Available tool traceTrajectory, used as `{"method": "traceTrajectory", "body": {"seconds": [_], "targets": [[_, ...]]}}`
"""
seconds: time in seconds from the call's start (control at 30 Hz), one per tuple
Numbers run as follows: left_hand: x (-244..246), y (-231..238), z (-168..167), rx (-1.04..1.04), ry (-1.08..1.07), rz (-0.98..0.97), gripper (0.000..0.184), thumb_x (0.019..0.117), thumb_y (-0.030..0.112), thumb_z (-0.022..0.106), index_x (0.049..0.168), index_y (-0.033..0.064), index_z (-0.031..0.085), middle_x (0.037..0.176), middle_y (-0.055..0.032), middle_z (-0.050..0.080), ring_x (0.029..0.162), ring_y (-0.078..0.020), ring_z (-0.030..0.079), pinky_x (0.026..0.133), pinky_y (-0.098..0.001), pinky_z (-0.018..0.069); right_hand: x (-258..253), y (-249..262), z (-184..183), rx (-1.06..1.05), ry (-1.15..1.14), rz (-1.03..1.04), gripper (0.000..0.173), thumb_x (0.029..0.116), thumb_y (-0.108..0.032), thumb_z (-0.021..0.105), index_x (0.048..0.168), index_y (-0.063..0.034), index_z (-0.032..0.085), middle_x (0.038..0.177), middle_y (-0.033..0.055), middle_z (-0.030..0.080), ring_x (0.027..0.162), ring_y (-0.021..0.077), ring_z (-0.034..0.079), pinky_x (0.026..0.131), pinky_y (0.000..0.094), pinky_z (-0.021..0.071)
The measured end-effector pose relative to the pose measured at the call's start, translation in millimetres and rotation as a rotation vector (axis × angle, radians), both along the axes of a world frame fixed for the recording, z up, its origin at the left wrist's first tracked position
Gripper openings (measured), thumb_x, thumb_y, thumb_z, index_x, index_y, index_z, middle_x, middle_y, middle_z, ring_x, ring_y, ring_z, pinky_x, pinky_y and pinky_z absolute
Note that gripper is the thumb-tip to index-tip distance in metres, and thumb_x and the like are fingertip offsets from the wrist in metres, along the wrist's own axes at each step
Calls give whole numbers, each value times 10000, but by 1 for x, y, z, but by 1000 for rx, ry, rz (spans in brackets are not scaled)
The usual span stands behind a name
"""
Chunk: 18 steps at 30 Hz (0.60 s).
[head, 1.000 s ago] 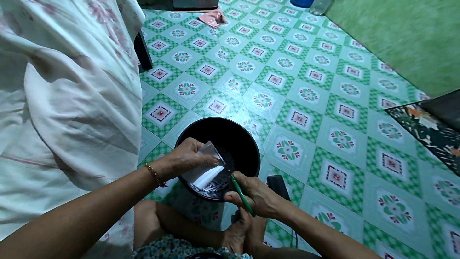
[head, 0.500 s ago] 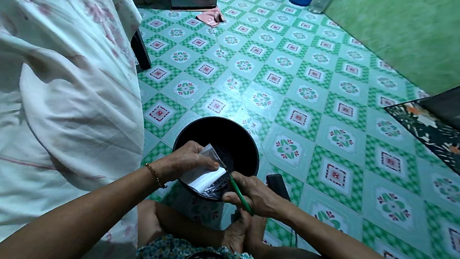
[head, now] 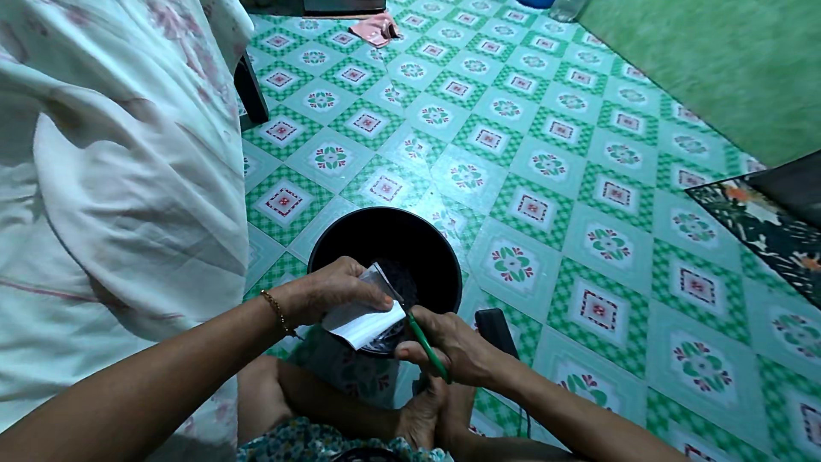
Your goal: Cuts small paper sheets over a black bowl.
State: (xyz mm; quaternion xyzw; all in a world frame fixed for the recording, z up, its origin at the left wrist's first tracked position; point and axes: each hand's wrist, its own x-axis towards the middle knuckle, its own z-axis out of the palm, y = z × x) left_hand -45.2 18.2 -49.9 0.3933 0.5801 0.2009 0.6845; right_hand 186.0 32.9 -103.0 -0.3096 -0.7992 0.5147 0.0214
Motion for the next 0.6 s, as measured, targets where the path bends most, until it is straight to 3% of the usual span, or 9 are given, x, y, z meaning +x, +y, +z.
{"method": "traceTrajectory", "body": {"seconds": [0.23, 0.4, 0.5, 0.6], "targets": [[-1, 0, -1, -14, -13, -9, 216, 957, -2, 617, 756, 76, 636, 646, 6, 679, 573, -44, 654, 575, -185, 545, 0, 0, 0, -26, 3, -49, 484, 955, -484, 653, 905, -6, 597, 639, -6, 520, 549, 58, 513, 544, 245, 431], [-3, 1, -2, -13, 7, -58, 182, 954, 22, 633, 780, 76, 647, 655, 13, 682, 581, -41, 657, 578, -188, 548, 0, 0, -1, -210, 81, -104, 362, 958, -405, 682, 860, -77, 561, 583, -75, 514, 488, -5, 518, 504, 177, 450], [-4, 0, -4, 74, 81, -123, 154, 965, 55, 667, 811, 49, 671, 668, 19, 680, 596, -29, 649, 598, -185, 545, -4, -4, 0, -333, 260, -261, 209, 967, -255, 661, 953, -75, 556, 667, -91, 592, 547, -6, 584, 544, 174, 510], [-2, -3, -8, 197, 150, -178, 157, 934, 80, 719, 784, 59, 677, 647, 46, 662, 576, 6, 617, 580, -166, 519, -11, -4, 1, -328, 403, -335, 174, 937, -163, 663, 1000, -63, 536, 769, -93, 610, 640, -24, 591, 614, 161, 514]]}}
